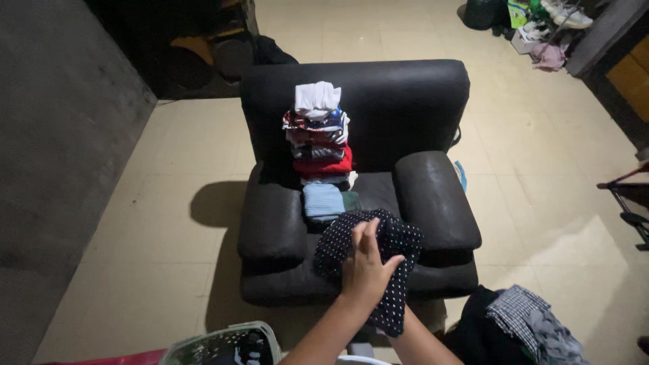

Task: The person takes various items of clothing from a laundry basket, folds each piece by hand, and stacks them on a chair.

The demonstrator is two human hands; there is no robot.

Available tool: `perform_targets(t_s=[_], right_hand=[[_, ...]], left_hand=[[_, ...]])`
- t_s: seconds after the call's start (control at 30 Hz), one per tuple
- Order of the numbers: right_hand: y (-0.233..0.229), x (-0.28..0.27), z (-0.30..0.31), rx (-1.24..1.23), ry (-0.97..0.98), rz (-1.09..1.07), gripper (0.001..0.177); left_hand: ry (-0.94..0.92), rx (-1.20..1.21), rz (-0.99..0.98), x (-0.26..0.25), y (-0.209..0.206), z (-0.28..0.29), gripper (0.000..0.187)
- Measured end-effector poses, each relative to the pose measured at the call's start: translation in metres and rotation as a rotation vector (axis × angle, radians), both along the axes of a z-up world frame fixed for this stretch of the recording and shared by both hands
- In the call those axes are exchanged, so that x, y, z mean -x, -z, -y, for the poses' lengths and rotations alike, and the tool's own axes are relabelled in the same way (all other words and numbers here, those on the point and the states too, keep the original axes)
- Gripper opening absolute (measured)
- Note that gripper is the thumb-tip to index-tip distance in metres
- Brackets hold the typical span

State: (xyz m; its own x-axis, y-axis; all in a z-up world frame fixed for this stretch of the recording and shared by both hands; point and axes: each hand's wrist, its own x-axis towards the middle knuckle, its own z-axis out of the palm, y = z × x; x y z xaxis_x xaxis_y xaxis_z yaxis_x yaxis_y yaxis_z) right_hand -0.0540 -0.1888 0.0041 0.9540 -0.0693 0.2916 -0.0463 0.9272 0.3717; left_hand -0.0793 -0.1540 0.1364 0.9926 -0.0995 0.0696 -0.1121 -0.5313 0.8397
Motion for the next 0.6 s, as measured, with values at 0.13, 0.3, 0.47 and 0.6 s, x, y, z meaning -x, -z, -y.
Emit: perform_targets(t_s=[0.13, 0.3, 0.47, 0.6], right_hand=[[0.007, 0.007, 0.007, 0.602, 0.221, -0.135, 0.055], [-0.039, 0.046, 0.045, 1.007, 0.089, -0.442, 0.07], [-0.03, -0.016, 0.047, 1.203, -0.034, -0.617, 0.069], [-0.017, -0.034, 0.077, 1.367, -0.109, -0.761, 0.069]], left_hand=[[0.13, -0.394, 0.399, 0.01, 0.007, 0.003, 0.054], [0.22, -0.436, 0.082, 0.029, -0.016, 0.023, 0.098], [0.081, -0.164, -0.262, -0.022, 0.026, 0.002, 0.053], [0.053, 1.243, -0.91, -0.061, 0.074, -0.083, 0.036]])
